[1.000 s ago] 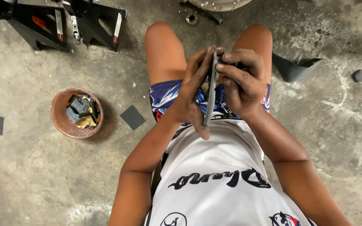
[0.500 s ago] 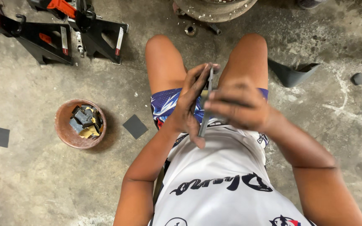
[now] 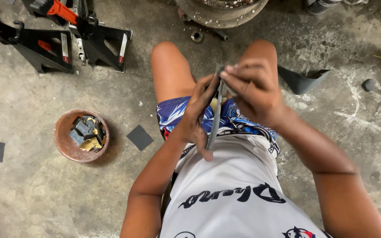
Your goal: The person sands a long, dark gray plastic car part using a sanding block. They hold the part with one hand and rub the sanding block along its edges and surfaces, turning the part to access different sides.
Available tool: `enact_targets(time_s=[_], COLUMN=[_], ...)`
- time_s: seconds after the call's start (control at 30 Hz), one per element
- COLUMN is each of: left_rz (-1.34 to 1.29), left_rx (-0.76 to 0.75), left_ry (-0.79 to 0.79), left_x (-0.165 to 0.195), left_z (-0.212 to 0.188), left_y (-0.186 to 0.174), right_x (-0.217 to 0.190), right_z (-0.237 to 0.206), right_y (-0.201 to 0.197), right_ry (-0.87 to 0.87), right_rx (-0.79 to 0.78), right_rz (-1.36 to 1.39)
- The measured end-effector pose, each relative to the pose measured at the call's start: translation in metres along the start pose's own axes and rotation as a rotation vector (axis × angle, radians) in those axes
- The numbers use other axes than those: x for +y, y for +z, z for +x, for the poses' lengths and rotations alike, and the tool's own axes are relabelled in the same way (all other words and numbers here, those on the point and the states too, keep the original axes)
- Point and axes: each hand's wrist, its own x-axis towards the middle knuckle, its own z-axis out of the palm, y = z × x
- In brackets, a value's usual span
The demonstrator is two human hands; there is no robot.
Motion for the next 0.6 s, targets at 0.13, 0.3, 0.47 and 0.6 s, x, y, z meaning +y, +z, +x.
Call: enact_targets(time_s=[0.13, 0.3, 0.47, 0.6], left_rz=[-0.030, -0.026, 0.001, 0.015], left_rx=[-0.039, -0.028, -0.035, -0.075], left_ry=[-0.018, 0.012, 0.028, 0.081], left_x=[0.003, 0.003, 0.005, 0.011], left_z=[-0.003, -0.002, -0.001, -0.004], left_y=[0.005, 0.010, 0.005, 0.005], right_x=[-0.014, -0.028, -0.023, -0.021], right_z=[-0.036, -0.050, -0.026, -0.034], right_y=[0.013, 0.018, 0.014, 0.011], right_ry=[0.129, -0.121, 0.028, 0.129], right_rx=[0.085, 0.135, 0.152, 0.150], right_rz=[0.057, 0.024, 0.042, 0.039])
